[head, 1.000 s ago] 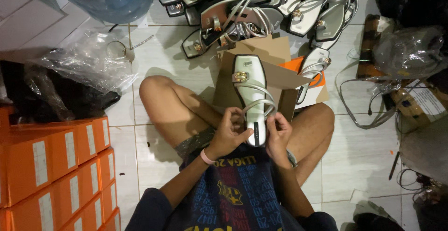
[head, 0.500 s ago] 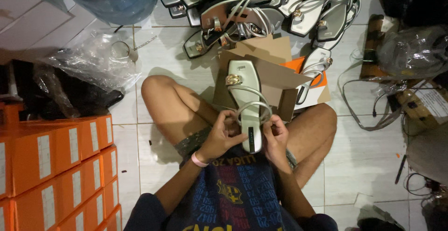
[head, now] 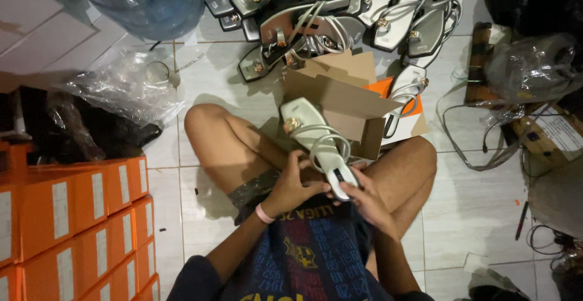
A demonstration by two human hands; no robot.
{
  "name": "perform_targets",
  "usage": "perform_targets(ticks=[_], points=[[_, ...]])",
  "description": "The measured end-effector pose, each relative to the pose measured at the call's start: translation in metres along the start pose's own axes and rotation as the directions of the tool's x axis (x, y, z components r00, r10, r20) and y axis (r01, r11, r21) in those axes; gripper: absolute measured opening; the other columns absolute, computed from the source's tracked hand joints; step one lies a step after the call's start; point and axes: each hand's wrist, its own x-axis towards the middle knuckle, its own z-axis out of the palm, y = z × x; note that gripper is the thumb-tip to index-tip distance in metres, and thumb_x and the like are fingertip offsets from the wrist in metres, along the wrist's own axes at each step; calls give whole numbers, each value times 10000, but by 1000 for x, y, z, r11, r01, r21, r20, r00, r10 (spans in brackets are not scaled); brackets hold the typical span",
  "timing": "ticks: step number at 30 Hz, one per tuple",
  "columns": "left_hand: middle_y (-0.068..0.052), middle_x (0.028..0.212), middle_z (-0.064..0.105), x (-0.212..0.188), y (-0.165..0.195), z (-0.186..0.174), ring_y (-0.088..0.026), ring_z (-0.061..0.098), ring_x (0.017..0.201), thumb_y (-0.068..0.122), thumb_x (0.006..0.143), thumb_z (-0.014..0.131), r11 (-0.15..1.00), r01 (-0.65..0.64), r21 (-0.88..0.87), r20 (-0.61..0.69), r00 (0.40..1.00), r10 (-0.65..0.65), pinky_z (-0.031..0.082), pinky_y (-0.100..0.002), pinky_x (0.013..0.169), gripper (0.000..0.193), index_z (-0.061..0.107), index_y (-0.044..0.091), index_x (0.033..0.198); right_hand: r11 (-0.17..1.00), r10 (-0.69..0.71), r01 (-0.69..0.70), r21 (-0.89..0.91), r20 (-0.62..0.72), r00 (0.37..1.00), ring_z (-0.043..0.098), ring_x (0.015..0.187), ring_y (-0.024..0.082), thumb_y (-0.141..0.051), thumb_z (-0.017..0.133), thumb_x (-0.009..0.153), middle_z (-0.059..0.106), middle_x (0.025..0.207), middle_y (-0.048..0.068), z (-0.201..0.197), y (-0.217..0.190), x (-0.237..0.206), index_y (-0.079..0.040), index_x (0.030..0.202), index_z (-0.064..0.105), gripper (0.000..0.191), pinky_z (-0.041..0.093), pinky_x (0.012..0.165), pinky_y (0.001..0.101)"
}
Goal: The person marks orange cardboard boxes with a pen, then picks up a pair of white sandals and places them into a box. The person adjusts the sandals inside the box before closing the lid.
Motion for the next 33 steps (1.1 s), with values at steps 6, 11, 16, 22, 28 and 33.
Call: perform_targets(ticks=[6,11,16,22,28,33], points=[[-126,1080,758,3,6,-46,-302,764,1007,304,867,793,952,-31,306,-83,995,59,585,-383,846,422,621,70,1172,999,40,-40,-2,-134,990,663,1065,216,-255,678,906,708,1200,105,-57,-34,0,5,1377,578,548,558,854,363],[-135,1166,704,27,-8,-69,-362,661,1120,302,905,758,844,95,528,-301,950,82,536,-444,906,362,637,116,1191,870,-56,8,-494,-83,995,624,1151,187,-331,642,983,705,1229,125,-92,-72,15,16,1354,648,509,482,1005,323],[-201,1424,543,50,-26,-78,-405,535,1291,306,895,741,748,-121,653,-141,951,276,472,-479,1044,498,570,55,1291,722,54,-29,-692,15,998,622,1196,227,-318,690,932,717,1256,122,-78,-109,70,-25,1345,634,509,469,1023,344],[-259,1478,482,56,-47,-63,-444,512,1318,347,899,731,581,-150,800,5,970,244,476,-484,1046,467,595,204,1323,164,-376,239,-957,163,912,633,1134,336,-297,728,929,686,1208,188,-42,-122,96,-77,1283,658,423,502,964,400],[-257,1430,488,41,-49,-52,-469,516,1273,355,918,704,649,-29,760,-105,980,167,468,-515,1020,604,512,132,1445,551,-712,49,-833,-439,547,708,955,266,-204,733,958,718,1070,146,-85,-128,100,-47,1169,671,270,570,845,379],[-282,1413,456,38,-35,-42,-475,474,1294,273,884,751,688,-103,719,-212,910,357,432,-522,1067,671,459,-3,1422,353,-866,142,-925,-266,423,669,987,287,-186,769,939,674,1107,182,-126,-123,123,55,1216,642,389,539,845,375]])
